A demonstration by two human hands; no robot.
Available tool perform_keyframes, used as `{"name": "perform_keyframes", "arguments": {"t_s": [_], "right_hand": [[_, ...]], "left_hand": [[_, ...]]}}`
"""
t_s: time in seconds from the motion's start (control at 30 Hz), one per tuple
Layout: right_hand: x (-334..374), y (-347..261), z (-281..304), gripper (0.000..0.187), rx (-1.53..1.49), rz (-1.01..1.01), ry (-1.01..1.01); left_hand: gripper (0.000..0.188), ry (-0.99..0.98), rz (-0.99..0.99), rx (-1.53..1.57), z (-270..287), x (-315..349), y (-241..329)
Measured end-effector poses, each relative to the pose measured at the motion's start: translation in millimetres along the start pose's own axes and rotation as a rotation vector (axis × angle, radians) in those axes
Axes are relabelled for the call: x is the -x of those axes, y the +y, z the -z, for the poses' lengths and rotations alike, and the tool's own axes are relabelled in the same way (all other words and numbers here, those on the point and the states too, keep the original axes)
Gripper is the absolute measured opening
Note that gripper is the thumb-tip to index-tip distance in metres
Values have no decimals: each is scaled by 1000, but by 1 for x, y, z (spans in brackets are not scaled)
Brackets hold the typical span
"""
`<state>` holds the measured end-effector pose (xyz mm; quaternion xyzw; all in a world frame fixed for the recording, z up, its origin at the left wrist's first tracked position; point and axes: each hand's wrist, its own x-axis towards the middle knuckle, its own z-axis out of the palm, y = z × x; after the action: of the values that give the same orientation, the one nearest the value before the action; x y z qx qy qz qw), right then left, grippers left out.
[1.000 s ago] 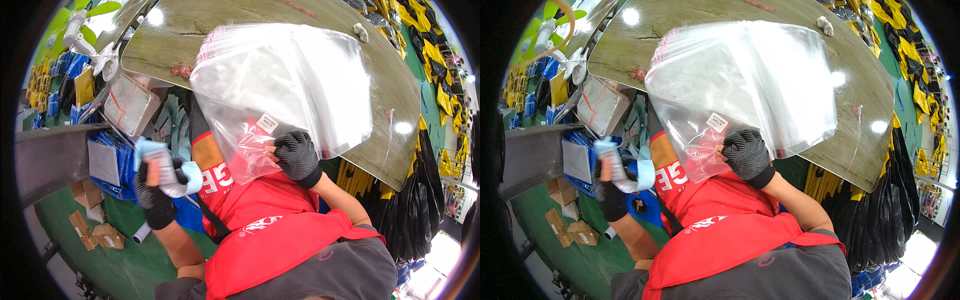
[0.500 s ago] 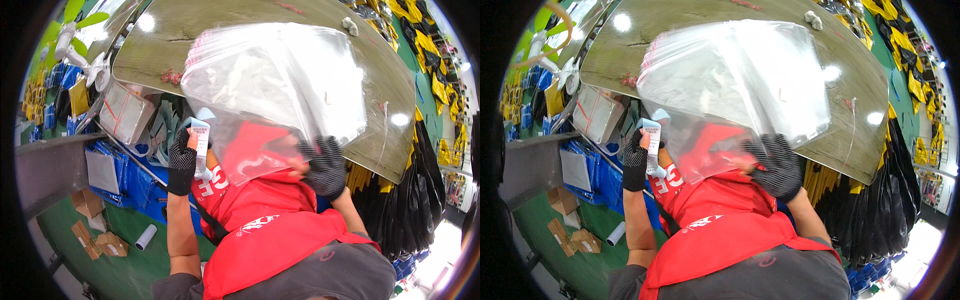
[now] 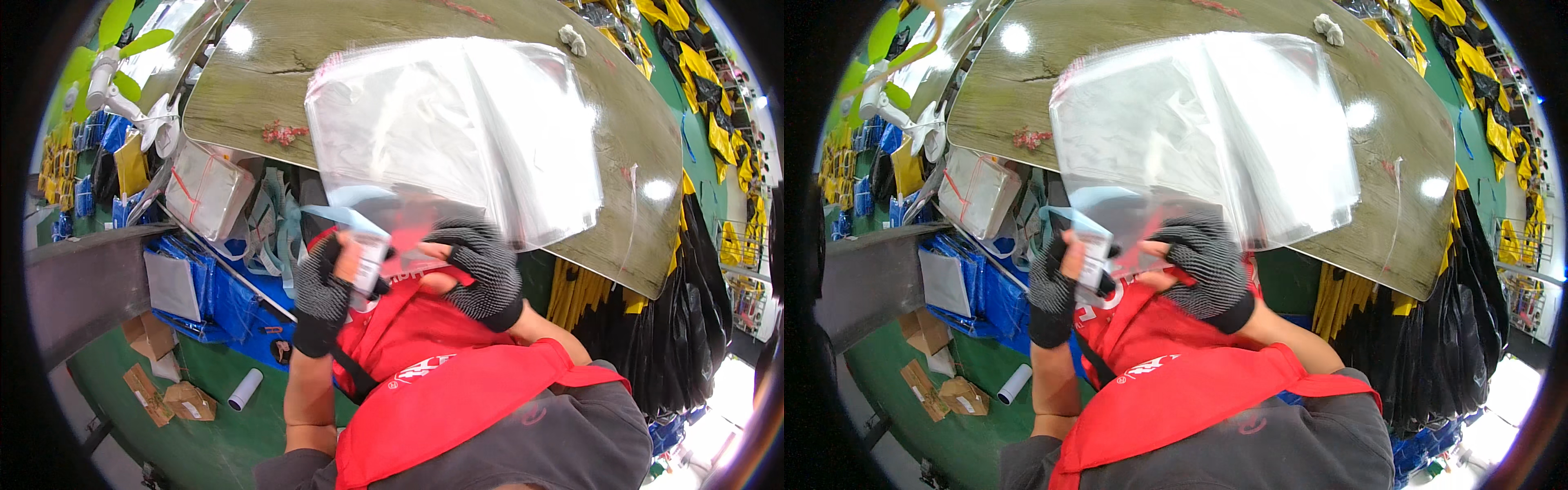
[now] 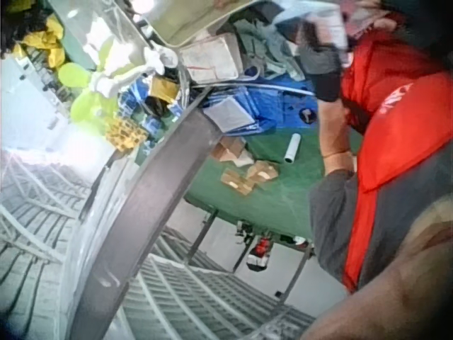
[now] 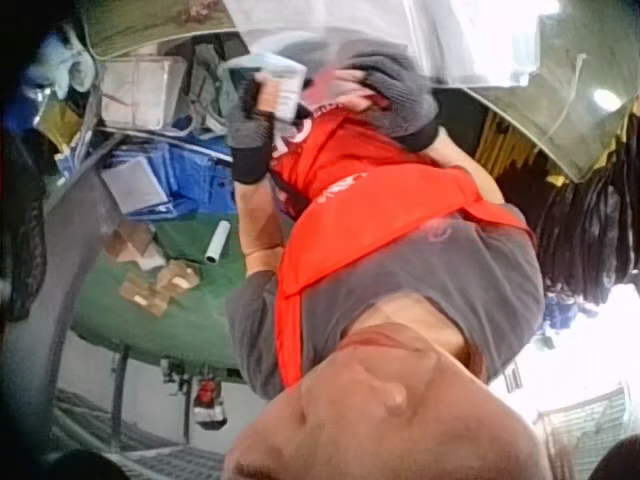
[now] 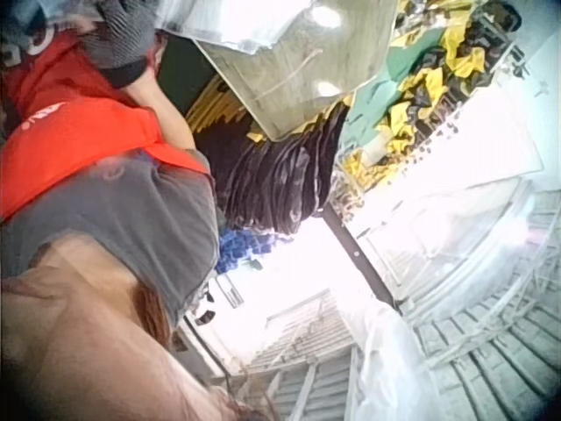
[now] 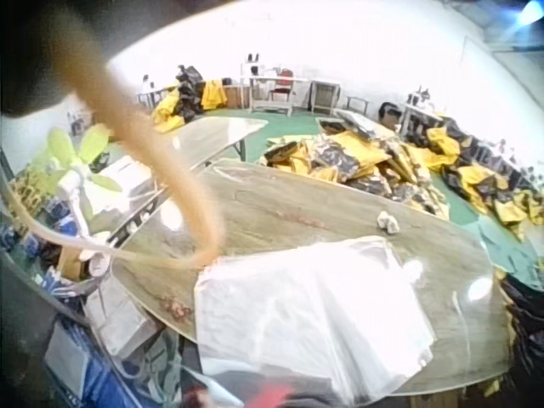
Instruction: The person repeatedly applies small rectangular labels to clear plastic pouches on a workbench. They peel labels from a sheet, place them on the pouches, and smooth them down. The pouches remain on the table throughout.
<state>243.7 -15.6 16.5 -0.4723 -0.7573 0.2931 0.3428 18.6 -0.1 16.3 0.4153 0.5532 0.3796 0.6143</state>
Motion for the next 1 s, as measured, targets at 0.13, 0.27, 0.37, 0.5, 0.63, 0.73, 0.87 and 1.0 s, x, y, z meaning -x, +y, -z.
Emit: {"name": "perform_keyframes", "arguments": {"t_s": [0.13, 0.27, 0.37, 0.5, 0.63, 0.73, 0.87, 1.0], "right_hand": [[-36, -33, -32, 43, -605, -388, 193], [-37, -16, -34, 26, -384, -271, 166], [-39, -12, -21, 42, -134, -86, 186], [-40, -5, -14, 35, -46, 80, 58], [-36, 10, -25, 27, -292, -70, 18], [-44, 8, -20, 26, -380, -42, -19], [-50, 0, -20, 26, -224, 95, -96], [-48, 8, -25, 17, -355, -66, -116]], "left_hand": [[29, -23, -37, 9, -22, 17, 8], [31, -122, 79, -39, -8, 27, 7], [28, -131, 164, -25, -3, 30, 15], [28, -144, 150, -124, -2, 27, 16], [30, -185, 127, -256, 2, 24, 8], [29, -184, 64, -254, 4, 26, 6], [30, -139, 64, -279, 2, 25, 10], [32, -179, 101, -312, 5, 24, 8]]}}
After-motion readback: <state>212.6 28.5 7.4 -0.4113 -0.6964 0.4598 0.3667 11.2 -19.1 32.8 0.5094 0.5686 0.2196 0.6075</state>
